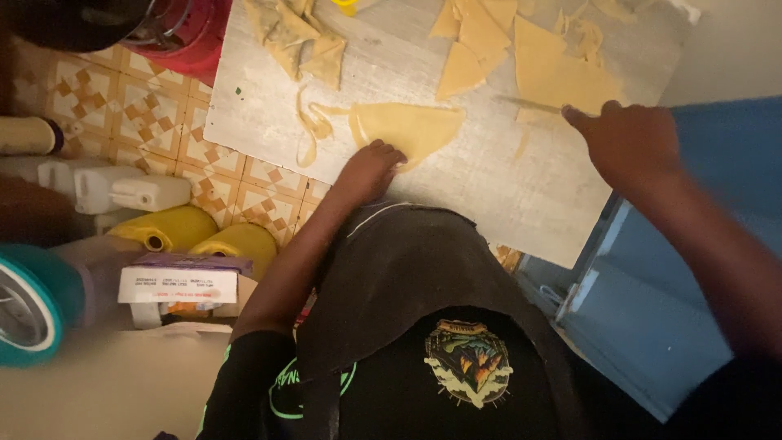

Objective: The person prepares samosas by cutting a sheet of dough into triangles using a knife. They then scoop a filling from a yellow container with a spoon and place it onto the dough triangles. The person folds the dough over the filling to form a triangular pocket and seals the edges by hand.

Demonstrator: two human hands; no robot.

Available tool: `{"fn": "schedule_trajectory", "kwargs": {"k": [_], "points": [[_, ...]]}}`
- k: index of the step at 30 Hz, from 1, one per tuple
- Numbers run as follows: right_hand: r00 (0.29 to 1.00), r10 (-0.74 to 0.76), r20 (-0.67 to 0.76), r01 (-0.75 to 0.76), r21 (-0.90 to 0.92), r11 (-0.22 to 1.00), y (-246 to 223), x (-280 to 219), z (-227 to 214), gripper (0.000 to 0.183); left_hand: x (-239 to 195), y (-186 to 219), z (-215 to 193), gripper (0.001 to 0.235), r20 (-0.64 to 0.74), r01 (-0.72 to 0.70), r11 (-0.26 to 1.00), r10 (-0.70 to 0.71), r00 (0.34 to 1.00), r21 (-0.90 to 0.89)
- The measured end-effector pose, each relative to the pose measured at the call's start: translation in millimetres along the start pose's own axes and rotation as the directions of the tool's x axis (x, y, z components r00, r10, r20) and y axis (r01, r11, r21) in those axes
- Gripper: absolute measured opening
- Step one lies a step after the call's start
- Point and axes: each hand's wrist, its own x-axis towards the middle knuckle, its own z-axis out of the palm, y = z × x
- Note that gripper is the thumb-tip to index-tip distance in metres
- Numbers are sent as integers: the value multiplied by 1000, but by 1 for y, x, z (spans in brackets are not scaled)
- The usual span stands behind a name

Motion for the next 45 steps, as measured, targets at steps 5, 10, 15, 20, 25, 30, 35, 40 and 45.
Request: {"fn": "schedule_trajectory", "kwargs": {"k": [5, 10, 15, 20, 25, 30, 35, 40, 45], "points": [[986, 86, 145, -153, 553, 819, -39, -21, 24, 71, -15, -18, -24, 26, -95, -225, 960, 243, 965, 164], [953, 259, 157, -270, 826, 494, -101, -38, 53, 52, -8, -70, -38, 26, -182, 184, 864, -109, 977, 469], [871, 427, 241, -349, 917, 194, -163, -31, 85, 48, 7, 19, -72, 62, -91, 422, 651, -478, 873, 630], [712, 702, 7, -272, 925, 267, -195, -9, 108, 58, 61, 22, -20, 50, -95, 146, 908, -117, 989, 394], [528, 827, -192, -50, 965, 256, -204, 20, 107, 56, 83, -4, 22, 40, -70, 55, 926, -31, 997, 373], [778, 628, -15, 370, 818, -440, -188, 35, 36, 61, 55, 28, -11, 36, -64, -19, 963, 2, 998, -268], [885, 463, -46, 461, 230, -857, -203, 92, 67, 52, 35, 53, -53, 48, 120, -60, 682, 213, 970, -729], [941, 337, 23, 310, 333, -891, -183, 61, 15, 46, 24, 34, -38, 35, 116, 74, 563, 40, 992, -823], [974, 196, -115, 226, 408, -884, -193, 67, 19, 64, 19, 22, -15, 30, 172, 222, 320, -176, 969, -921]]}}
